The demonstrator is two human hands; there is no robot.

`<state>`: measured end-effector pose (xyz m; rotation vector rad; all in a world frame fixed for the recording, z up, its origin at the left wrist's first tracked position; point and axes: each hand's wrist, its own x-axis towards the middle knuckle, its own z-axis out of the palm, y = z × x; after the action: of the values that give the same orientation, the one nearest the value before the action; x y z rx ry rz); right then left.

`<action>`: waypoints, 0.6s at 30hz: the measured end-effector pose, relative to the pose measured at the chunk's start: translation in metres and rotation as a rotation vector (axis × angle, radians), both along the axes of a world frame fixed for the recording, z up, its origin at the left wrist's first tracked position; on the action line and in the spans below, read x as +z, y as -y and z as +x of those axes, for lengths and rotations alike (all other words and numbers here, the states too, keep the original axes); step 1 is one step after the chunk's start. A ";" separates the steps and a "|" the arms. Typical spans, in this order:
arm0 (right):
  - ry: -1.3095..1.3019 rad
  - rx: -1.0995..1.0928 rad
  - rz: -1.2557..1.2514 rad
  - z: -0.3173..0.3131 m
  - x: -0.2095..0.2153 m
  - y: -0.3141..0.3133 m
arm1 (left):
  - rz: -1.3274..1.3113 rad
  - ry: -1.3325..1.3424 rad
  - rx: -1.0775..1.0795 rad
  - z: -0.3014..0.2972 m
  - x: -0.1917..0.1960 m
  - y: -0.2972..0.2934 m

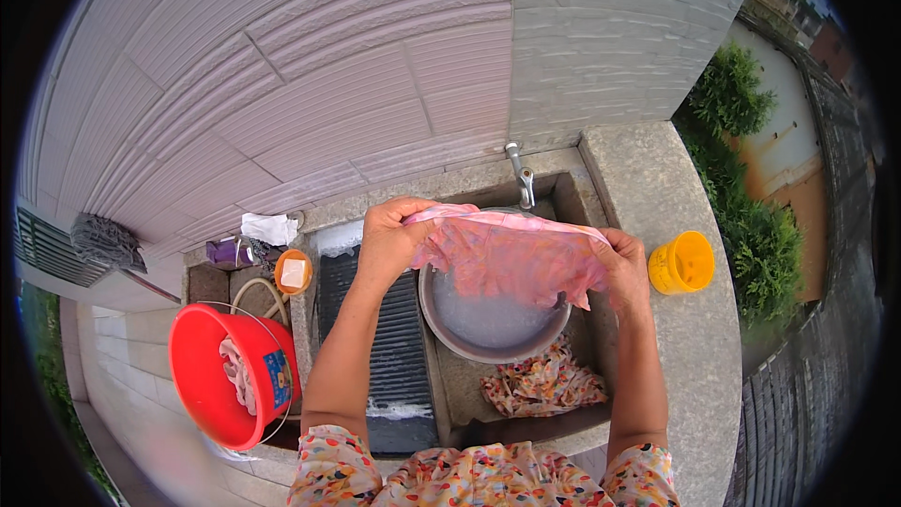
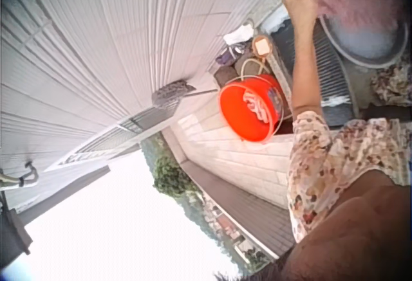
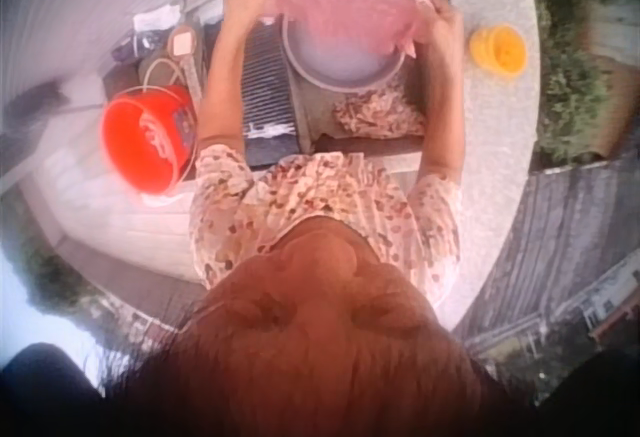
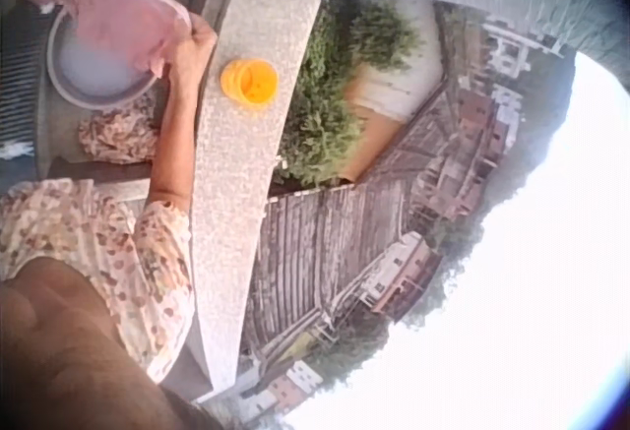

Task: The person washes a pink cloth and a patterned garment by hand in a basin, scrubbing them against a washboard with soap and rinsing them in a sink.

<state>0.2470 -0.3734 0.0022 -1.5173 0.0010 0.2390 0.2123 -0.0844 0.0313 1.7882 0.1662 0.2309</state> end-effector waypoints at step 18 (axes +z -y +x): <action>0.390 0.544 -0.743 -0.092 -0.200 -0.037 | 0.638 -0.633 -0.626 -0.056 -0.221 0.023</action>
<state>0.1553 -0.3361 -0.1974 -2.2669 -0.7083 0.3980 0.1561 -0.1079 -0.1893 2.3949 -0.0372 -0.8234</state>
